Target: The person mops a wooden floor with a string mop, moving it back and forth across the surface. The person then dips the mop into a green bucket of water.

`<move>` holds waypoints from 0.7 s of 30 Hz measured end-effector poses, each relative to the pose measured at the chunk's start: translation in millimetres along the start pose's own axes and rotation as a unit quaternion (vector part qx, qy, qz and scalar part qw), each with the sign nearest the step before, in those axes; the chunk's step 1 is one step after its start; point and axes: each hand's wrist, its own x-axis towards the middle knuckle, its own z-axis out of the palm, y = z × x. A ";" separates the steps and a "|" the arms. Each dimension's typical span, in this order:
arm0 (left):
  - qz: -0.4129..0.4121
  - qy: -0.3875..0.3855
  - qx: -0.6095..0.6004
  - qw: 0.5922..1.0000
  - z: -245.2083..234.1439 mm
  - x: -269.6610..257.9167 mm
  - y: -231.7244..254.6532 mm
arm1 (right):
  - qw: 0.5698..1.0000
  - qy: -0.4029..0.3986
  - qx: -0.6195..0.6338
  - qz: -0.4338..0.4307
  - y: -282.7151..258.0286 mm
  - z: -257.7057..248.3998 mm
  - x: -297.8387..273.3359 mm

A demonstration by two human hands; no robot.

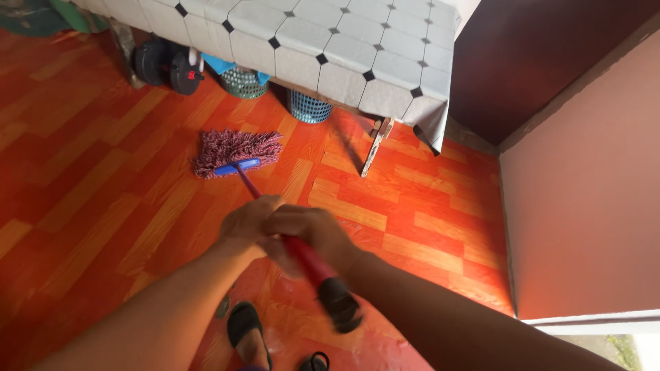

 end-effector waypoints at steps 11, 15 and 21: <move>0.038 0.059 -0.065 0.995 0.9 -25.0 37.2 | 0.990 0.097 0.073 0.069 2.9 -8.9 -16.5; 0.026 -0.026 0.062 0.997 5.8 27.5 -6.1 | 0.994 0.071 0.058 0.054 39.0 14.4 10.8; 0.174 -0.123 0.439 0.873 18.5 136.5 -93.4 | 0.996 -0.053 0.067 -0.002 78.5 41.1 73.1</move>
